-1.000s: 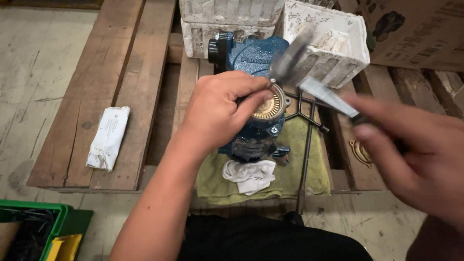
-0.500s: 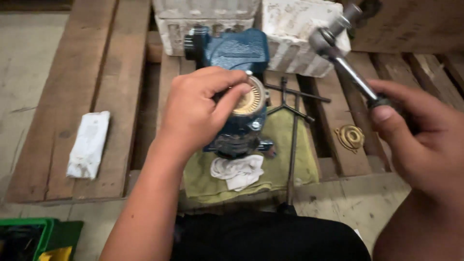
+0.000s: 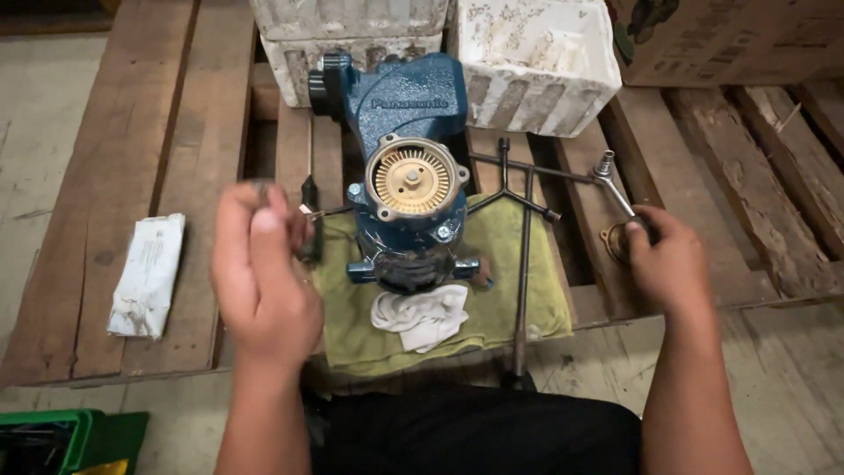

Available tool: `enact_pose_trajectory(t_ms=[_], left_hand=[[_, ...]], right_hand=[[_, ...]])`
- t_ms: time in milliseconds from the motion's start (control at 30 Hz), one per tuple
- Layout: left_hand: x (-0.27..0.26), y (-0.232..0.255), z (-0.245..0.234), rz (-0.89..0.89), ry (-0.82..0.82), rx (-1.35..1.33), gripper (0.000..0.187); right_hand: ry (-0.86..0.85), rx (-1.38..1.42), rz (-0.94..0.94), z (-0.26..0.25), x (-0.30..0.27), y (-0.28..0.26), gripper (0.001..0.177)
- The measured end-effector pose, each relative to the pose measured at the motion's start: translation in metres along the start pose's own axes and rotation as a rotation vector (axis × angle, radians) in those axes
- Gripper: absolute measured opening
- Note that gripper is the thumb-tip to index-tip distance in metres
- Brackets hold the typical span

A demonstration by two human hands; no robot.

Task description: Reassembling a water pump by installing internal gears and using tools to secure the housing and components.

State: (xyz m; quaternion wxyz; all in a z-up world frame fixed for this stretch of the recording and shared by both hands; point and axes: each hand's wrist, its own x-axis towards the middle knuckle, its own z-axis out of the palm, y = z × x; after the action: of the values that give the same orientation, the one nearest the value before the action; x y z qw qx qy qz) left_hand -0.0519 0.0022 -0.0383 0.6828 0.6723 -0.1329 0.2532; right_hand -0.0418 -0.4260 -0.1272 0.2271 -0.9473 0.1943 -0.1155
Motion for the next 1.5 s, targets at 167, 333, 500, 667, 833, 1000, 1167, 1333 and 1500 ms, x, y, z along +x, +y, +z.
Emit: enact_pose_trajectory(t_ms=[167,333,500,667,833,1000,1167,1333,1500], left_hand=[[-0.010,-0.012,-0.008,-0.090,0.065,0.014,0.025],[-0.006,-0.002,-0.013,-0.137,0.062,0.200,0.026],[-0.005,-0.001,-0.008,-0.139,-0.070,0.261,0.021],[-0.008,-0.001,-0.003,-0.090,-0.163,0.269,0.034],[-0.005,0.001,-0.010,-0.037,-0.188,0.212,0.036],[0.000,0.000,-0.018,-0.025,-0.175,0.203,0.031],[0.003,0.004,-0.032,-0.086,-0.151,0.254,0.031],[0.005,0.001,-0.033,-0.143,-0.106,0.282,0.032],[0.000,-0.027,-0.018,-0.216,-0.107,0.170,0.028]], right_hand=[[-0.120,-0.088,0.066,-0.002,-0.001,-0.001,0.043],[-0.195,-0.093,0.209,-0.025,-0.018,-0.049,0.051],[0.218,0.228,-0.526,-0.070,-0.056,-0.134,0.018],[-0.141,0.132,-0.917,-0.075,-0.066,-0.260,0.028],[-0.325,-0.104,-1.031,-0.062,-0.051,-0.296,0.024],[-0.316,-0.211,-0.985,-0.056,-0.043,-0.301,0.020],[-0.337,-0.226,-0.961,-0.057,-0.043,-0.303,0.016],[-0.352,-0.253,-0.930,-0.061,-0.046,-0.306,0.020],[-0.240,0.176,-0.632,-0.062,-0.028,-0.309,0.019]])
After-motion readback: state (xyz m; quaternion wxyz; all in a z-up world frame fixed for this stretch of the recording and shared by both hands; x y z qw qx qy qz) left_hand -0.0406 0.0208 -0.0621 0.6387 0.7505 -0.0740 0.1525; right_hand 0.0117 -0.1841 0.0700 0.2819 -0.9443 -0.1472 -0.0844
